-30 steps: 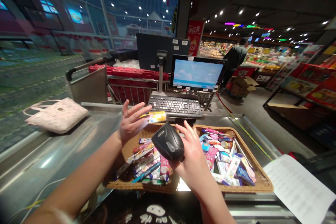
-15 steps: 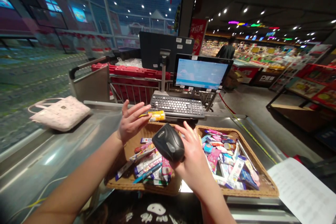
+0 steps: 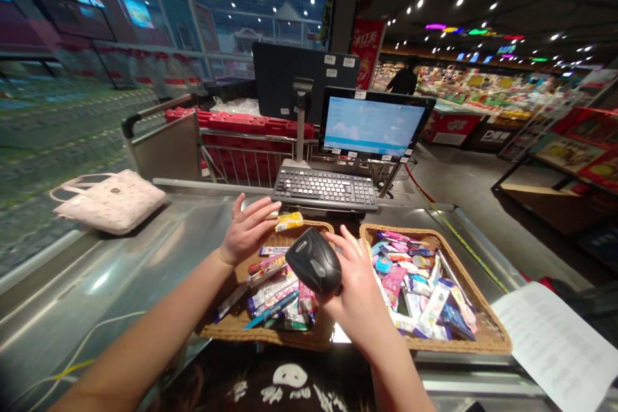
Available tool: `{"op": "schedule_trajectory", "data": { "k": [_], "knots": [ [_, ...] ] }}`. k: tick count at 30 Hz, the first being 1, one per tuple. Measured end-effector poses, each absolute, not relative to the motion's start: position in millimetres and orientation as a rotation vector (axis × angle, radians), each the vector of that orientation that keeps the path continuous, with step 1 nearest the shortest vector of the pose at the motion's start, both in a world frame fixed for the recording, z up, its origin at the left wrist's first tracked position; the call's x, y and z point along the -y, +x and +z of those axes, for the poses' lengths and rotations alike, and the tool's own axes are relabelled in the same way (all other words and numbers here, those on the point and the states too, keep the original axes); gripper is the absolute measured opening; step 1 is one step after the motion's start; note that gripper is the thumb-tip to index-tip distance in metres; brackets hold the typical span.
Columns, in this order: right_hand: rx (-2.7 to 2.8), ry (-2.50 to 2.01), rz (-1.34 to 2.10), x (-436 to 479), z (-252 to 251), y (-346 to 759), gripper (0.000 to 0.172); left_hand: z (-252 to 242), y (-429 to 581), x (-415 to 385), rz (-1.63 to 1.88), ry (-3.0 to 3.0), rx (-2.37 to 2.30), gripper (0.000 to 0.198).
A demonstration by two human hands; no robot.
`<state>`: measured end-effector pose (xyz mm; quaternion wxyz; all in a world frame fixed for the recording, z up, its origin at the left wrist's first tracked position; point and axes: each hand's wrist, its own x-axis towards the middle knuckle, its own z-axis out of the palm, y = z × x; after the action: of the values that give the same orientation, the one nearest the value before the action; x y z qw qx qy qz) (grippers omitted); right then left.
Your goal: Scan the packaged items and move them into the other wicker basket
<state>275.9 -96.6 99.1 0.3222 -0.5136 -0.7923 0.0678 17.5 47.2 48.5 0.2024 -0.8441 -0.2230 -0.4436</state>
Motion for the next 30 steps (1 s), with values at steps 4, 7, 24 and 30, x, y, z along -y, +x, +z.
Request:
{"op": "schedule_trajectory", "data": {
  "k": [4, 7, 24, 30],
  "knots": [
    [2.074, -1.367, 0.207, 95.0, 88.6, 278.0, 0.047, 24.7, 18.3, -46.4, -1.108, -2.484, 0.656, 0.013],
    [2.066, -1.386, 0.237, 94.0, 82.5, 279.6, 0.045, 6.0, 18.5, -45.5, -0.959, -2.613, 0.707, 0.019],
    [2.076, -1.552, 0.461, 88.6, 66.2, 279.1, 0.044, -42.3, 17.7, -44.1, -0.254, -3.193, 0.889, 0.024],
    [2.097, -1.575, 0.554, 93.0, 63.1, 278.0, 0.046, -49.7, 17.3, -44.8, 0.018, -3.252, 1.041, 0.032]
  ]
}}
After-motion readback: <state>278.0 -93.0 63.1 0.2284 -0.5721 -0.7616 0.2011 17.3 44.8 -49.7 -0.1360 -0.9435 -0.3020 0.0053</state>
